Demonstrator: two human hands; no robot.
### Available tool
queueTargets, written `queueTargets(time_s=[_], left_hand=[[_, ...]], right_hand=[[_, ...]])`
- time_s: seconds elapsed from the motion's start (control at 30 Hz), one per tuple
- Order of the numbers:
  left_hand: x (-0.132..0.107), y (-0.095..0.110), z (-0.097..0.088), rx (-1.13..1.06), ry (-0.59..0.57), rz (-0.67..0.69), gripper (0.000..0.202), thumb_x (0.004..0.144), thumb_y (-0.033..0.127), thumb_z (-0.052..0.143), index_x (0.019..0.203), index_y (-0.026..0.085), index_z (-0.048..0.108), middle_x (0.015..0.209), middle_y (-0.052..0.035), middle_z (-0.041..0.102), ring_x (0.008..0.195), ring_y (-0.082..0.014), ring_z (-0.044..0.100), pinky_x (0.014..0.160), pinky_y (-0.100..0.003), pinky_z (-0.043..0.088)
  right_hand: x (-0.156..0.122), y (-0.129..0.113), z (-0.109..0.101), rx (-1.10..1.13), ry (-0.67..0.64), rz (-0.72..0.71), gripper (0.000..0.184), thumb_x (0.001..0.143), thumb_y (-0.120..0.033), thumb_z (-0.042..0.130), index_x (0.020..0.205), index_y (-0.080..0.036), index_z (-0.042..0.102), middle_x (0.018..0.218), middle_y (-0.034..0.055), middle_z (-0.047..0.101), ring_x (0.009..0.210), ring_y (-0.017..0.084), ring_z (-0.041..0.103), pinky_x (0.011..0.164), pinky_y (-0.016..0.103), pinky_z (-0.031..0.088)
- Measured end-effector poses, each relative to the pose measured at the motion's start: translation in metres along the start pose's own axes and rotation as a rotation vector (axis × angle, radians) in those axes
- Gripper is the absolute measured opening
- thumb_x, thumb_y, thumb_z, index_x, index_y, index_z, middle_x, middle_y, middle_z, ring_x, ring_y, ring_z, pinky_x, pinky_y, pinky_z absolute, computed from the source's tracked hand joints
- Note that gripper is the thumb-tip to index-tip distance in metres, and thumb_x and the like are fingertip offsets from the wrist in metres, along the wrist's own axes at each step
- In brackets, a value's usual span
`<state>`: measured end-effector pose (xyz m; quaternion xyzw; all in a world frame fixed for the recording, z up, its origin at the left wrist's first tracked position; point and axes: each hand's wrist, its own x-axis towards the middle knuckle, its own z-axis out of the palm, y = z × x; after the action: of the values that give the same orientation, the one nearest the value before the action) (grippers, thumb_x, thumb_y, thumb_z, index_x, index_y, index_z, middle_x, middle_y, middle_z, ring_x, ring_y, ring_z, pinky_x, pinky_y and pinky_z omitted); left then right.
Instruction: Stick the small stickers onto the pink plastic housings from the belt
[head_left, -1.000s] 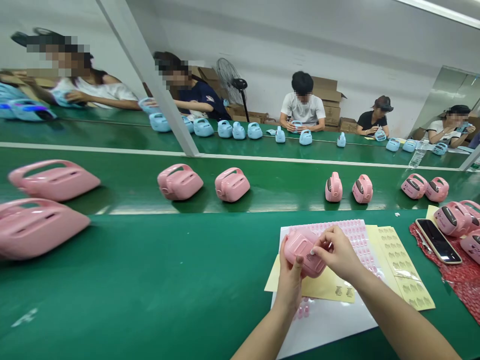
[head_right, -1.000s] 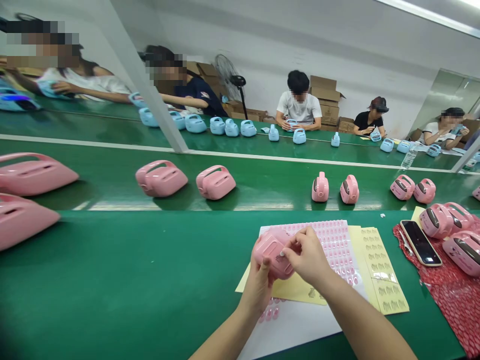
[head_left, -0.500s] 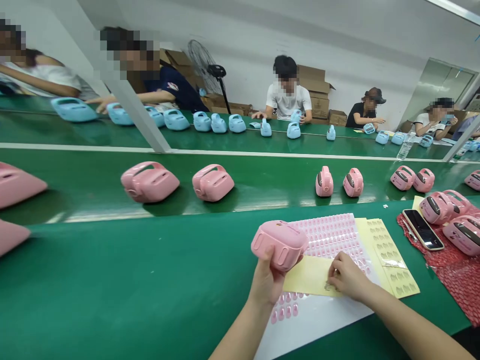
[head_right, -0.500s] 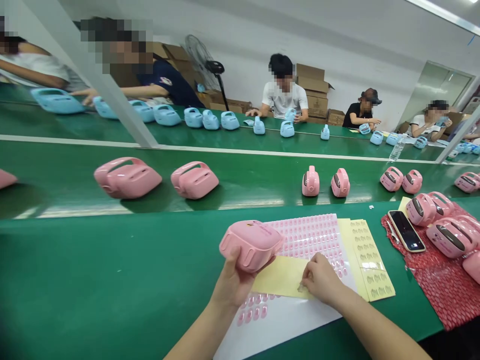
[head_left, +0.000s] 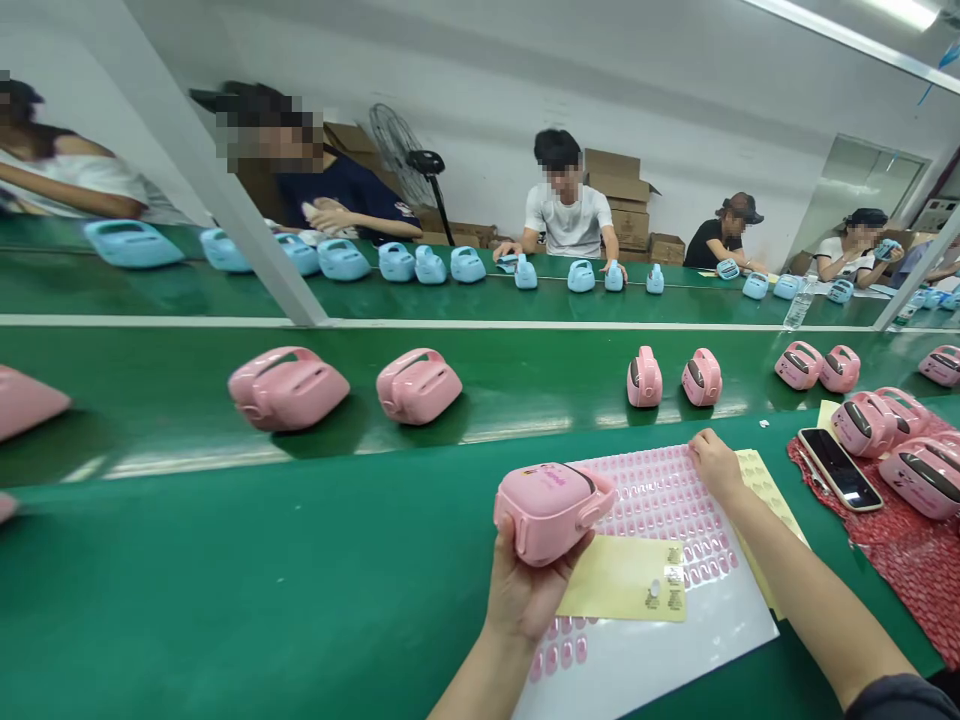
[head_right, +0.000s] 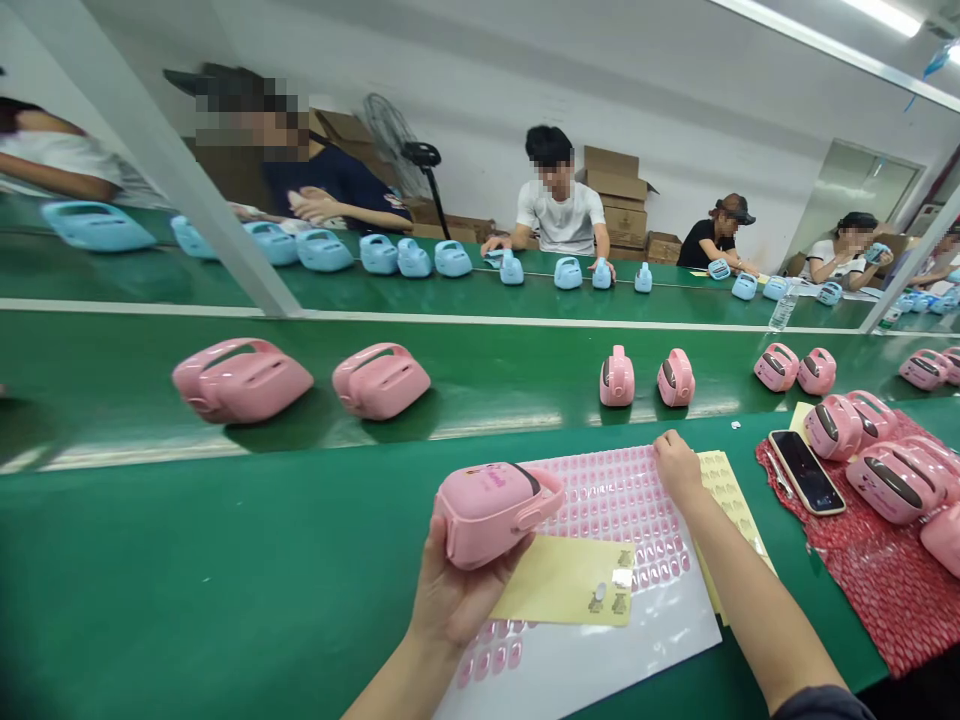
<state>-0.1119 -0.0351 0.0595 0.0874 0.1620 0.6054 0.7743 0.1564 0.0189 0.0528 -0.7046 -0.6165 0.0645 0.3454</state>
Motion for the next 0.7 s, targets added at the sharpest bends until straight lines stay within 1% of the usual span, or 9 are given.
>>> queueTargets(time_s=[0.07, 0.13, 0.17, 0.23, 0.3, 0.4, 0.47, 0.53, 0.7], left_hand=[[0.001, 0.001, -0.004, -0.049, -0.059, -0.001, 0.047, 0.081, 0.032, 0.054, 0.126, 0.026, 0.046, 0.099, -0.0098, 0.07, 0.087, -0.028, 0.066, 0.07, -0.042, 0.056], [0.002, 0.001, -0.009, -0.078, -0.134, -0.011, 0.047, 0.081, 0.036, 0.053, 0.126, 0.023, 0.047, 0.106, -0.0131, 0.067, 0.094, -0.0298, 0.063, 0.077, -0.042, 0.054], [0.002, 0.0, -0.012, -0.085, -0.18, -0.02, 0.048, 0.081, 0.039, 0.053, 0.125, 0.02, 0.049, 0.108, -0.0152, 0.066, 0.098, -0.0306, 0.062, 0.081, -0.042, 0.052], [0.002, -0.001, -0.015, -0.096, -0.287, -0.043, 0.05, 0.082, 0.044, 0.05, 0.123, 0.016, 0.051, 0.113, -0.0186, 0.063, 0.103, -0.0313, 0.059, 0.086, -0.04, 0.049], [0.001, -0.003, -0.016, -0.123, -0.398, -0.046, 0.051, 0.084, 0.049, 0.042, 0.12, 0.014, 0.055, 0.115, -0.0192, 0.062, 0.107, -0.0296, 0.057, 0.091, -0.038, 0.045], [-0.001, -0.003, -0.015, -0.16, -0.496, -0.009, 0.054, 0.088, 0.05, 0.03, 0.114, 0.013, 0.06, 0.117, -0.0183, 0.06, 0.11, -0.0258, 0.055, 0.095, -0.035, 0.041], [-0.002, -0.002, -0.013, -0.17, -0.518, 0.007, 0.055, 0.089, 0.05, 0.027, 0.113, 0.014, 0.06, 0.119, -0.0175, 0.06, 0.111, -0.0239, 0.055, 0.096, -0.033, 0.04], [-0.004, -0.001, -0.012, -0.174, -0.53, -0.001, 0.056, 0.089, 0.051, 0.026, 0.116, 0.014, 0.058, 0.119, -0.017, 0.059, 0.111, -0.0233, 0.054, 0.096, -0.033, 0.04], [-0.007, 0.0, -0.012, -0.226, -0.49, -0.04, 0.056, 0.088, 0.052, 0.027, 0.13, 0.018, 0.043, 0.122, -0.0154, 0.058, 0.112, -0.0247, 0.054, 0.098, -0.037, 0.038]], right_hand=[[-0.007, -0.01, 0.001, 0.033, 0.059, 0.009, 0.016, 0.076, -0.013, 0.049, 0.069, -0.02, 0.062, 0.092, 0.0091, 0.059, 0.09, 0.023, 0.055, 0.073, 0.032, 0.043], [-0.017, -0.032, 0.003, 0.147, 0.075, 0.032, 0.012, 0.077, -0.019, 0.052, 0.069, -0.019, 0.061, 0.097, 0.0108, 0.059, 0.098, 0.024, 0.054, 0.077, 0.035, 0.043], [-0.024, -0.046, 0.005, 0.258, 0.049, 0.049, 0.011, 0.076, -0.023, 0.054, 0.068, -0.019, 0.061, 0.098, 0.0109, 0.059, 0.1, 0.024, 0.054, 0.077, 0.035, 0.044], [-0.041, -0.08, 0.009, 0.665, -0.097, 0.115, 0.014, 0.072, -0.03, 0.059, 0.065, -0.019, 0.061, 0.101, 0.0104, 0.061, 0.104, 0.026, 0.053, 0.079, 0.036, 0.044], [-0.058, -0.114, 0.012, 0.953, -0.199, 0.15, 0.017, 0.065, -0.035, 0.067, 0.062, -0.019, 0.062, 0.11, 0.0098, 0.058, 0.112, 0.028, 0.049, 0.087, 0.04, 0.04], [-0.075, -0.15, 0.013, 1.05, -0.227, 0.176, 0.015, 0.057, -0.032, 0.072, 0.056, -0.021, 0.062, 0.116, 0.008, 0.054, 0.119, 0.027, 0.042, 0.1, 0.042, 0.027], [-0.078, -0.16, 0.014, 1.056, -0.233, 0.205, 0.014, 0.055, -0.029, 0.072, 0.053, -0.021, 0.062, 0.116, 0.008, 0.052, 0.119, 0.027, 0.04, 0.102, 0.042, 0.023], [-0.078, -0.162, 0.016, 1.07, -0.229, 0.23, 0.013, 0.055, -0.028, 0.072, 0.052, -0.021, 0.061, 0.114, 0.0085, 0.052, 0.117, 0.027, 0.042, 0.102, 0.042, 0.024], [-0.078, -0.164, 0.021, 1.078, -0.157, 0.229, 0.01, 0.057, -0.028, 0.069, 0.053, -0.021, 0.064, 0.101, 0.0074, 0.054, 0.115, 0.027, 0.042, 0.099, 0.04, 0.028]])
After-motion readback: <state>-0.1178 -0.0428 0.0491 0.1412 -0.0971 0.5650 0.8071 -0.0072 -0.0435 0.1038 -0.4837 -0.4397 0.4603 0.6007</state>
